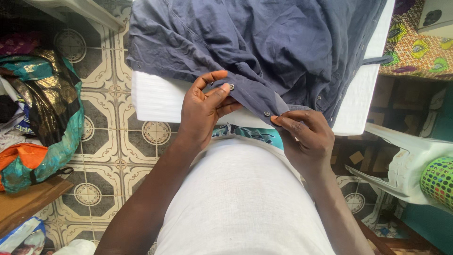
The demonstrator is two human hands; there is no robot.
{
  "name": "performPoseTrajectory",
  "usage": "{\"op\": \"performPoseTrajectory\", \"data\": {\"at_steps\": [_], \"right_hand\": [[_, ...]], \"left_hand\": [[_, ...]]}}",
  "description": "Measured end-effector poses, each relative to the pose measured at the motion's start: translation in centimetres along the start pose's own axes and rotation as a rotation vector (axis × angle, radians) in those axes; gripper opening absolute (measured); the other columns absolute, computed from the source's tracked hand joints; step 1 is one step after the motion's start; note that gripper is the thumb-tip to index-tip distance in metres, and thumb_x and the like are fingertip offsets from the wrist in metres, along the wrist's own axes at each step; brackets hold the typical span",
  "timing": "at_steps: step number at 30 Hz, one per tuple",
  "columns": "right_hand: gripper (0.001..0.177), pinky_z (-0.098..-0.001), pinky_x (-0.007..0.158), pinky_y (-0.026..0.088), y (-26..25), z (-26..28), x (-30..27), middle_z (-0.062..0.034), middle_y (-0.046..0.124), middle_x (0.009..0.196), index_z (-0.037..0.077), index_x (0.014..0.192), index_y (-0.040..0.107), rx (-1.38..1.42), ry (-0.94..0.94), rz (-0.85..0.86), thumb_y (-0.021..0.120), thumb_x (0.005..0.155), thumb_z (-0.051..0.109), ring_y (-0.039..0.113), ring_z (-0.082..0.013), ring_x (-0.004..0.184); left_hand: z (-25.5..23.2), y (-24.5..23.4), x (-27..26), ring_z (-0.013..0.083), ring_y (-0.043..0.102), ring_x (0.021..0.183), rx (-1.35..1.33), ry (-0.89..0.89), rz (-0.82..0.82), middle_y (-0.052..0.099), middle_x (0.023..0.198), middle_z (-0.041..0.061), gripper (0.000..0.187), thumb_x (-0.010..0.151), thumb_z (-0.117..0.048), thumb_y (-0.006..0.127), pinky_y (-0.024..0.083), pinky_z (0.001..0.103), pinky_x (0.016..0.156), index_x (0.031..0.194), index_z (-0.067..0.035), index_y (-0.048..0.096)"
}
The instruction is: The person buttons a long-sleeved shirt on a white surface, then spreads the shirt out and smooths both sleeves by hand.
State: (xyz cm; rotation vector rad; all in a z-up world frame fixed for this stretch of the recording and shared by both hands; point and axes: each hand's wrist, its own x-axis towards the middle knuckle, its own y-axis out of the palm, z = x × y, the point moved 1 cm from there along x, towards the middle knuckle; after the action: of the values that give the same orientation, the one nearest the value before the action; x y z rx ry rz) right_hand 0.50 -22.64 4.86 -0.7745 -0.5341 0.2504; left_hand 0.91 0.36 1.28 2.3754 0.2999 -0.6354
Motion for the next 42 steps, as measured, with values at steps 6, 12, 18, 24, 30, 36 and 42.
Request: {"op": "performPoseTrajectory", "data": {"at_steps": [6, 12, 18, 24, 30, 36, 42], "right_hand": [[0.019, -0.0318, 0.076, 0.052, 0.2, -0.1, -0.1, -0.0043, 0.073, 0.098, 0.009, 0.103, 0.078, 0.011, -0.005, 0.015, 0.086, 0.087, 0.002, 0.068, -0.017, 0.092], [0.018, -0.0316, 0.076, 0.052, 0.2, -0.2, -0.1, -0.0045, 0.073, 0.098, 0.008, 0.103, 0.078, 0.022, -0.003, 0.0, 0.085, 0.087, 0.002, 0.067, -0.0166, 0.092], [0.018, -0.0308, 0.074, 0.051, 0.2, -0.1, -0.4, -0.0043, 0.073, 0.097, 0.008, 0.102, 0.079, 0.006, -0.007, 0.016, 0.086, 0.086, 0.004, 0.066, -0.016, 0.09], [0.018, -0.031, 0.074, 0.051, 0.3, -0.1, -0.5, -0.0035, 0.073, 0.096, 0.009, 0.103, 0.079, 0.002, -0.006, 0.006, 0.087, 0.087, 0.005, 0.066, -0.0151, 0.089], [0.017, -0.0303, 0.072, 0.05, 0.2, -0.1, -0.7, -0.0036, 0.073, 0.095, 0.009, 0.102, 0.079, -0.002, -0.011, 0.014, 0.087, 0.087, 0.005, 0.066, -0.0146, 0.087], [0.015, -0.0293, 0.071, 0.052, 0.1, 0.0, -1.0, -0.0041, 0.073, 0.095, 0.008, 0.099, 0.078, 0.001, -0.005, -0.01, 0.088, 0.087, 0.006, 0.067, -0.0148, 0.086], [0.015, -0.0291, 0.071, 0.052, -0.1, -0.2, -1.6, -0.0052, 0.073, 0.096, 0.007, 0.098, 0.078, 0.015, -0.015, -0.009, 0.087, 0.086, 0.006, 0.067, -0.0152, 0.087]], "left_hand": [[-0.2, 0.1, -0.1, 0.0208, 0.074, 0.096, 0.041, 0.038, -0.032, 0.071, 0.103, 0.016, 0.041, 0.094, -0.001, 0.065, 0.06, 0.042, 0.093, 0.132, 0.003, 0.049], [-0.1, 0.0, -0.2, 0.0203, 0.073, 0.101, 0.084, 0.071, 0.001, 0.07, 0.108, 0.017, 0.047, 0.09, 0.006, 0.068, 0.059, 0.039, 0.094, 0.134, 0.004, 0.052], [0.0, 0.1, -0.3, 0.0189, 0.074, 0.098, 0.094, 0.073, -0.03, 0.07, 0.105, 0.014, 0.042, 0.095, 0.0, 0.064, 0.061, 0.038, 0.091, 0.136, 0.005, 0.053], [-0.1, 0.1, -0.4, 0.0192, 0.075, 0.094, 0.088, 0.069, -0.04, 0.072, 0.104, 0.014, 0.038, 0.099, -0.006, 0.063, 0.064, 0.035, 0.088, 0.134, 0.004, 0.054], [0.0, -0.1, -0.4, 0.0216, 0.075, 0.095, 0.05, 0.061, -0.095, 0.073, 0.105, 0.019, 0.037, 0.101, -0.009, 0.06, 0.066, 0.036, 0.086, 0.135, 0.004, 0.051], [0.6, -1.7, 1.1, 0.0295, 0.071, 0.105, -0.161, -0.063, -0.166, 0.058, 0.128, 0.025, 0.061, 0.097, -0.01, 0.057, 0.062, 0.04, 0.091, 0.152, -0.011, 0.03], [2.4, -2.2, 2.5, 0.0278, 0.064, 0.108, -0.205, -0.197, -0.27, 0.053, 0.13, 0.021, 0.076, 0.099, -0.008, 0.056, 0.059, 0.044, 0.099, 0.159, -0.023, 0.012]]}}
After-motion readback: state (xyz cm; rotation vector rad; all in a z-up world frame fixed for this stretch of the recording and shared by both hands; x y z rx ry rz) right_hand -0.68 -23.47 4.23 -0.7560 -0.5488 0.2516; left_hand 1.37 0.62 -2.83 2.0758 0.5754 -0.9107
